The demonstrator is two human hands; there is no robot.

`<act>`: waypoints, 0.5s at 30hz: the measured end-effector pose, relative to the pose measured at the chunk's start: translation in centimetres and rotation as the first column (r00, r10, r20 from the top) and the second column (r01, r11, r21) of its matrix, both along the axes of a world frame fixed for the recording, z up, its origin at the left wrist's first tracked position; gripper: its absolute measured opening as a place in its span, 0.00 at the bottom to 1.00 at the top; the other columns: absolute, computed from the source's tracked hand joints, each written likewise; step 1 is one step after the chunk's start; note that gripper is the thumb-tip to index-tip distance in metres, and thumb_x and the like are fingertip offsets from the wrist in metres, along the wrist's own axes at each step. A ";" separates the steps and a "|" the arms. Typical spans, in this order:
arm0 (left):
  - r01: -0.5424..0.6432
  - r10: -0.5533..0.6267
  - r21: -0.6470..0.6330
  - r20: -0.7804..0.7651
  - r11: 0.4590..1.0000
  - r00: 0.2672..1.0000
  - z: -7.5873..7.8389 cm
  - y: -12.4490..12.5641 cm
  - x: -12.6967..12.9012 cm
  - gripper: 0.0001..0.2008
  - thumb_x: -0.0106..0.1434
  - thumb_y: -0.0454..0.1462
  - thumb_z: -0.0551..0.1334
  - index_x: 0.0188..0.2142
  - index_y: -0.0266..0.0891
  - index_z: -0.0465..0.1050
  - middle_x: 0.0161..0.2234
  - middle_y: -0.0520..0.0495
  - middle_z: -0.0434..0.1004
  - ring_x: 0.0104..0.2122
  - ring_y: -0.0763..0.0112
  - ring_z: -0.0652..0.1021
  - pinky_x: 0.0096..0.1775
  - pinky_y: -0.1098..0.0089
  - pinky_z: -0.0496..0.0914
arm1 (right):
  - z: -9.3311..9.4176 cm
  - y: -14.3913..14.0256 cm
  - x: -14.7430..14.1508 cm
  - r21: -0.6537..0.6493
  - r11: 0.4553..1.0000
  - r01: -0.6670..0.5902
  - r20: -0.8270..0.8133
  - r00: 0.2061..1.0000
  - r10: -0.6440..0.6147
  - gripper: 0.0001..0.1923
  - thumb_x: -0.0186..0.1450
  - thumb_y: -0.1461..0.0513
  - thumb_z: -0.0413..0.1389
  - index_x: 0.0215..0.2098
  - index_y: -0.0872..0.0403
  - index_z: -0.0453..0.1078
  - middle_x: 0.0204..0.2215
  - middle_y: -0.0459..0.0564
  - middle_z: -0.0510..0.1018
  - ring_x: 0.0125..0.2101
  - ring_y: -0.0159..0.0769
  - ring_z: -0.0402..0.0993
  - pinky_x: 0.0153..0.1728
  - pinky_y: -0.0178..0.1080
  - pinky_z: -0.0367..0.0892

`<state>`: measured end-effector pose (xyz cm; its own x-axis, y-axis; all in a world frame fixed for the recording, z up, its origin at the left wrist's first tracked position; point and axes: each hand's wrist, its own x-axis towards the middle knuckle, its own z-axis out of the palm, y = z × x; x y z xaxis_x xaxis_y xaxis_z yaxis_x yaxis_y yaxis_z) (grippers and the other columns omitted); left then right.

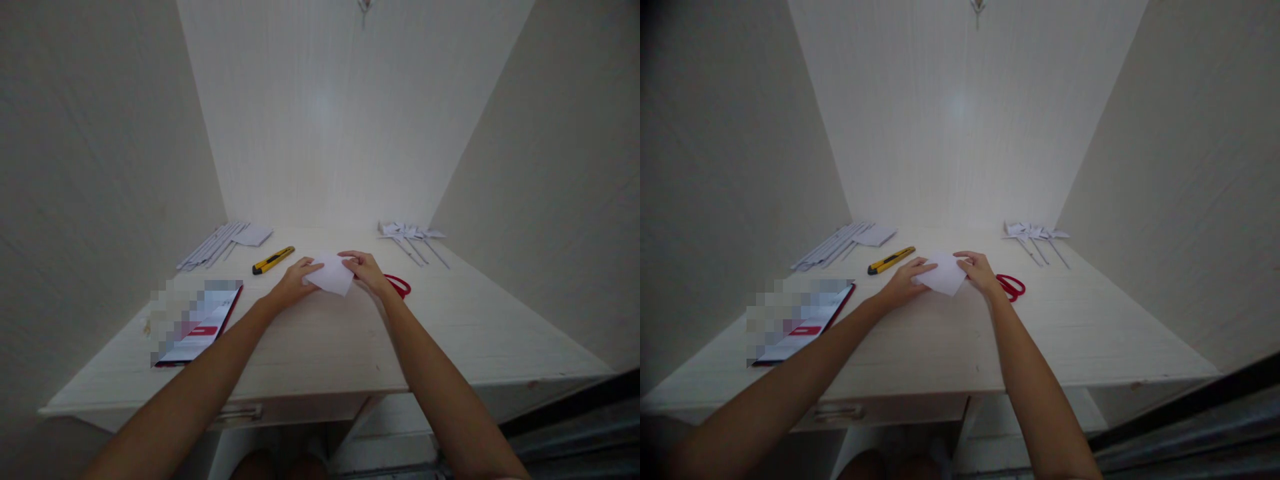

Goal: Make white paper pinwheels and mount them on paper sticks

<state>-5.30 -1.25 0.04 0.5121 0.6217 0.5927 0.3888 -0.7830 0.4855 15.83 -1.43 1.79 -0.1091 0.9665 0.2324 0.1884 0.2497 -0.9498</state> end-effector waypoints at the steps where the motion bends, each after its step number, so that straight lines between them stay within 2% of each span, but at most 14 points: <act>1: -0.005 0.006 -0.018 0.027 1.000 1.000 0.1 -0.2 0.1 0.23 0.50 0.39 0.64 0.47 0.40 0.69 0.44 0.43 0.66 0.43 0.65 0.70 0.46 0.62 0.65 | 0.2 -0.1 0.0 0.022 1.000 0.017 -0.003 1.000 -0.016 0.21 0.51 0.57 0.55 0.41 0.59 0.70 0.18 0.43 0.68 0.17 0.24 0.57 0.17 0.30 0.53; 5: -0.003 0.028 -0.148 0.173 0.989 0.984 0.7 -0.8 0.4 0.26 0.44 0.41 0.68 0.45 0.39 0.71 0.47 0.42 0.66 0.47 0.62 0.68 0.48 0.61 0.64 | 0.6 -0.4 -0.1 0.116 0.989 0.093 0.000 0.996 -0.093 0.16 0.51 0.55 0.56 0.34 0.57 0.72 0.21 0.46 0.70 0.17 0.25 0.59 0.16 0.30 0.54; 8: 0.087 -0.010 -0.251 0.295 0.964 0.956 0.8 -1.1 0.4 0.21 0.45 0.41 0.68 0.41 0.40 0.74 0.48 0.42 0.67 0.47 0.63 0.69 0.46 0.63 0.66 | 0.6 -0.2 0.2 0.142 0.984 0.111 -0.012 0.994 -0.110 0.15 0.51 0.54 0.56 0.30 0.57 0.73 0.25 0.48 0.74 0.19 0.27 0.61 0.17 0.31 0.56; 10: 0.109 -0.004 -0.285 0.345 0.952 0.938 0.9 -1.2 0.4 0.17 0.47 0.40 0.67 0.38 0.40 0.75 0.46 0.42 0.69 0.45 0.64 0.71 0.46 0.63 0.66 | 0.4 0.0 0.4 0.134 0.985 0.113 -0.032 0.993 -0.109 0.15 0.50 0.54 0.58 0.29 0.57 0.73 0.24 0.48 0.74 0.19 0.27 0.63 0.19 0.32 0.58; 13: 0.096 0.037 -0.302 0.407 0.948 0.912 1.0 -1.1 0.2 0.11 0.52 0.41 0.63 0.34 0.39 0.77 0.45 0.43 0.72 0.44 0.64 0.72 0.48 0.62 0.65 | 0.4 0.0 0.7 0.097 0.993 0.062 -0.095 0.994 -0.053 0.15 0.50 0.53 0.59 0.29 0.57 0.73 0.23 0.48 0.74 0.20 0.27 0.65 0.23 0.34 0.61; 15: 0.091 0.060 -0.316 0.438 0.944 0.897 1.2 -0.9 0.0 0.11 0.54 0.41 0.60 0.30 0.37 0.77 0.45 0.43 0.72 0.45 0.64 0.71 0.50 0.61 0.63 | 0.6 -0.3 0.9 0.070 0.997 -0.034 -0.151 0.987 0.045 0.15 0.51 0.54 0.58 0.30 0.57 0.73 0.25 0.49 0.75 0.23 0.28 0.68 0.26 0.34 0.62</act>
<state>-5.25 -2.13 1.19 0.2592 0.8097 0.5265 0.0675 -0.5590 0.8264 16.69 -1.74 2.43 -0.1052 0.9439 0.3130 0.0311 0.3177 -0.9477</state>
